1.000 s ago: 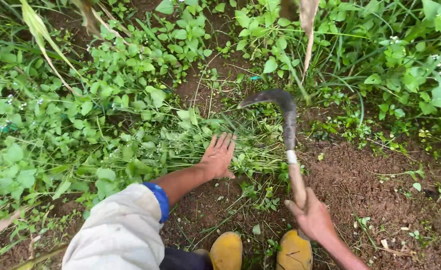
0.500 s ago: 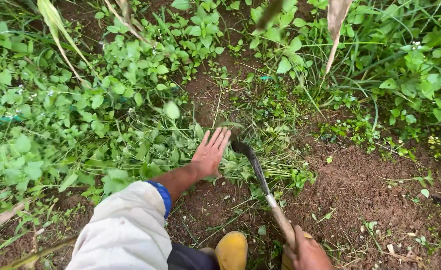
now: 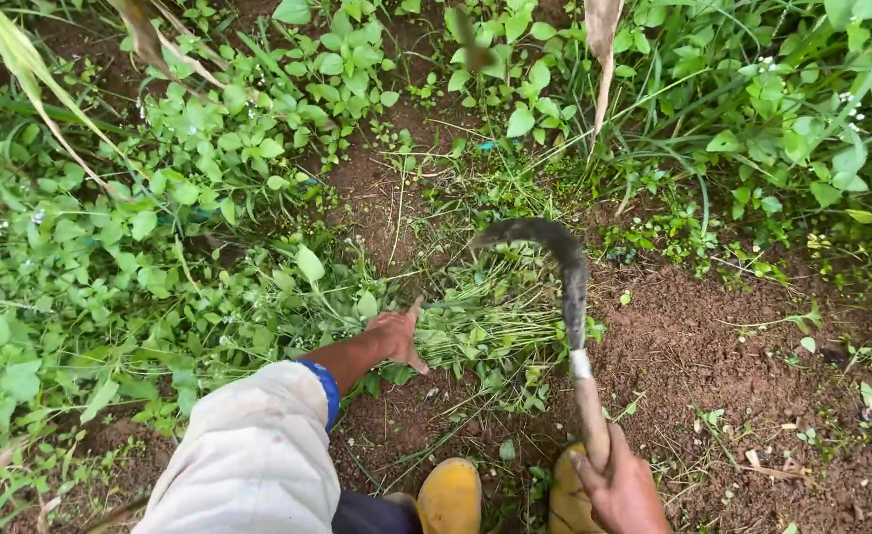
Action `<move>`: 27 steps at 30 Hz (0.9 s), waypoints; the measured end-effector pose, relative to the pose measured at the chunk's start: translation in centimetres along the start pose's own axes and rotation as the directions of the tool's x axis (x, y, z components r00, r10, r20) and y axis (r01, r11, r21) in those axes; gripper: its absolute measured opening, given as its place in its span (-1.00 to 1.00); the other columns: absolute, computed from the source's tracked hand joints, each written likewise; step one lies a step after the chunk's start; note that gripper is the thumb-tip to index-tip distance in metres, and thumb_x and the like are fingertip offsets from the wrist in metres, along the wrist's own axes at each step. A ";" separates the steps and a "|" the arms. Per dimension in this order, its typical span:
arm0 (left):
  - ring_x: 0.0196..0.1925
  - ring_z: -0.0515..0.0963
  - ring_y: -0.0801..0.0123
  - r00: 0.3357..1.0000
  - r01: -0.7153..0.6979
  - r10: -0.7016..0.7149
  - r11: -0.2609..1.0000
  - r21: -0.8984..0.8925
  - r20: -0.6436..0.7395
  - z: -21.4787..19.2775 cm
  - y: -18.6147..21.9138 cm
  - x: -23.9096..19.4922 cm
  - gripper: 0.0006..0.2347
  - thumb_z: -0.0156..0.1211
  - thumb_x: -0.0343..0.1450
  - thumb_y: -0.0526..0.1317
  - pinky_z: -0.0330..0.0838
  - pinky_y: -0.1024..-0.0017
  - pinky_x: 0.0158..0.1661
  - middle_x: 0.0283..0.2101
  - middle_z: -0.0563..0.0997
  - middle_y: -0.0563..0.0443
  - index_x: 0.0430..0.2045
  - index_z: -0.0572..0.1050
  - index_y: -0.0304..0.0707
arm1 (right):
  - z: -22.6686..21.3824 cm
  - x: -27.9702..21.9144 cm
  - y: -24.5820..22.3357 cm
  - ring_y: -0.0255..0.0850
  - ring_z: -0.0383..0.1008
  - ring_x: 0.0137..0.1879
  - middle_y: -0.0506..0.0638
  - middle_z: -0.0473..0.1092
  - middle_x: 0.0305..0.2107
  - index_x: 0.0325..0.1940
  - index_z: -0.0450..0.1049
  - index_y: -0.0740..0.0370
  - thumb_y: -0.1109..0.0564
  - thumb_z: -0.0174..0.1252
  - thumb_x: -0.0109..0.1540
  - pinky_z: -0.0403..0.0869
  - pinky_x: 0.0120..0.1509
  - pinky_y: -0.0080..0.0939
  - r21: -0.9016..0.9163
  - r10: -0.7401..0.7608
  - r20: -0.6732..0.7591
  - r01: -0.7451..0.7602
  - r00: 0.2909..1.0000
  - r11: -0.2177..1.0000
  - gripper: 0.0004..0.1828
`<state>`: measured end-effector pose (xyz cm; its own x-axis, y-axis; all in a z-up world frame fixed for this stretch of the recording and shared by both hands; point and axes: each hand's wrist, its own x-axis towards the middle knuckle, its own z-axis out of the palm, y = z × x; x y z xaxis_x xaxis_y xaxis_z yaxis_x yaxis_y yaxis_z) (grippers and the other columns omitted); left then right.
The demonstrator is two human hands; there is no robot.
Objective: Weeding a field by hand using a sickle
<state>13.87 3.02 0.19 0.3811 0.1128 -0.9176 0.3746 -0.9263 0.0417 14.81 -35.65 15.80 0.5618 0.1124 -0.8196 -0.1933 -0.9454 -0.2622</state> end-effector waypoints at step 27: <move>-0.66 0.48 0.58 0.892 0.185 -0.107 0.973 0.139 -0.438 -15.1 -1.0 -14.1 -0.83 0.14 0.56 -0.21 0.50 0.67 -0.60 -0.64 0.50 0.15 -0.40 0.59 -0.23 | -1.8 6.6 2.2 -0.23 0.56 -0.63 0.06 0.63 -0.41 0.12 0.37 0.05 -0.21 0.20 0.15 0.76 -0.35 -0.05 -0.046 -0.423 -0.388 0.442 0.819 0.896 -0.46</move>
<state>20.89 7.81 19.06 0.6706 0.3574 -0.6501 0.3174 -0.9303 -0.1841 19.48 -37.54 10.75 0.8540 0.3737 -0.3620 0.1119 -0.8115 -0.5736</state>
